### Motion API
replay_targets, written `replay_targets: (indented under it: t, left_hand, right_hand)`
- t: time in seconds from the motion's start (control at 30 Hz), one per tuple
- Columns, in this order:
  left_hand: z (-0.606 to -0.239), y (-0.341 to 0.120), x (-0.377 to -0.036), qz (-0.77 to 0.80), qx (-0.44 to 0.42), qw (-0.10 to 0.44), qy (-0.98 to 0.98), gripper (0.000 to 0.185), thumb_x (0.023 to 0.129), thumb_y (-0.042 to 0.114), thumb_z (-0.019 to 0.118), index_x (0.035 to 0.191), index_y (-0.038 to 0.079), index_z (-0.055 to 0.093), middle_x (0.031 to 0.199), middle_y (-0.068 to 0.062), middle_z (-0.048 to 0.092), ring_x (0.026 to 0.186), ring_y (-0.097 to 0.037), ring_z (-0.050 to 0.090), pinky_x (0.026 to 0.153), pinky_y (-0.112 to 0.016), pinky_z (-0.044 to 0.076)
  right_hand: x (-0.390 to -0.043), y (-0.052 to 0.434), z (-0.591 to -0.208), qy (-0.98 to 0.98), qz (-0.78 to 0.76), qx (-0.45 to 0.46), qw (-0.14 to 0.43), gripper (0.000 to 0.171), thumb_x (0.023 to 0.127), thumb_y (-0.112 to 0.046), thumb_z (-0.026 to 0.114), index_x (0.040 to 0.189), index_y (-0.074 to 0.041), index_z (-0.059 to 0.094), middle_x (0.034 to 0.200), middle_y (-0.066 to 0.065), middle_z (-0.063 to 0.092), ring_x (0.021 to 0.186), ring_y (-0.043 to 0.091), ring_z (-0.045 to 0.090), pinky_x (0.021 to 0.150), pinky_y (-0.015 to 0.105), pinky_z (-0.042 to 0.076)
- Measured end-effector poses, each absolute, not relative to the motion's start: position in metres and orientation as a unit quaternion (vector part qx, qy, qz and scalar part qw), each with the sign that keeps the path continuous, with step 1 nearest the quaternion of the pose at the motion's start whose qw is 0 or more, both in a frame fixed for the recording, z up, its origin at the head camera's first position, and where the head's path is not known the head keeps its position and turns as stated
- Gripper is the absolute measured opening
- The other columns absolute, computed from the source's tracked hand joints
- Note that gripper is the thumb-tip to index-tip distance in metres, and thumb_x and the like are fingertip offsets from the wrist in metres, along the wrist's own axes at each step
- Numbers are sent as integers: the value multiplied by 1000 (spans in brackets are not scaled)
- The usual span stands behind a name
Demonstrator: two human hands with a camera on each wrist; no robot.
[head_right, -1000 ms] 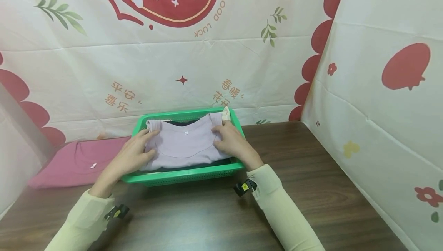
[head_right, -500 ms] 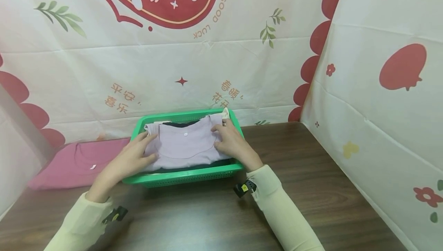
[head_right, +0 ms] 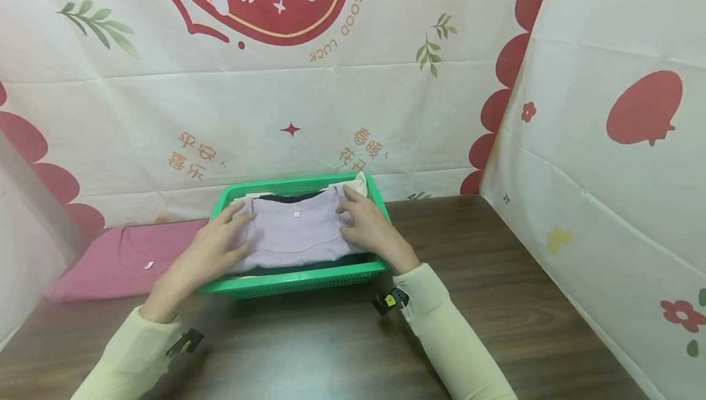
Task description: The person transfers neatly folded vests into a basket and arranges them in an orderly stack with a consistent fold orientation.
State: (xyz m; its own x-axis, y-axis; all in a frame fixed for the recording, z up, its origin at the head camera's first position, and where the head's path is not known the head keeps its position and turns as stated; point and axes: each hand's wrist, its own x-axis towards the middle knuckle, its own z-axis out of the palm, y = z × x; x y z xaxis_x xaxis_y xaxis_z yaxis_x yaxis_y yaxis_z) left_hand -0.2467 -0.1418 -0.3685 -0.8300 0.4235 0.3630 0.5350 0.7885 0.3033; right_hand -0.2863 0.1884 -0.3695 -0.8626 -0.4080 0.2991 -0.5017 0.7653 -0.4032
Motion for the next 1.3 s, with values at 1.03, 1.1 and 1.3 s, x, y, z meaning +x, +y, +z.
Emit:
replay_targets:
  t: [1.03, 1.1, 1.3]
  left_hand:
    - [-375, -140, -255, -190, -273, 107, -937, 34, 99, 23, 68, 124, 1, 72, 105, -11, 77, 86, -19, 61, 84, -45, 57]
    - [-375, -141, -254, -197, -273, 105, -936, 34, 99, 22, 69, 124, 1, 72, 108, -12, 77, 87, -19, 63, 85, -46, 58]
    - [-372, -142, -253, -224, -273, 92, -931, 35, 98, 21, 70, 126, 1, 72, 117, -15, 76, 95, -23, 71, 89, -48, 60]
  right_hand:
    - [-282, 188, -368, -939, 196, 277, 59, 52, 97, -21, 69, 145, -6, 57, 152, 17, 55, 140, 38, 53, 113, 57, 45]
    - [-284, 188, -369, -935, 211, 276, 66, 48, 97, -18, 68, 142, -5, 59, 149, 17, 57, 139, 37, 54, 113, 56, 45]
    - [-282, 191, -364, -916, 289, 265, 84, 35, 97, -10, 65, 131, -1, 66, 134, 16, 67, 121, 34, 63, 102, 52, 52]
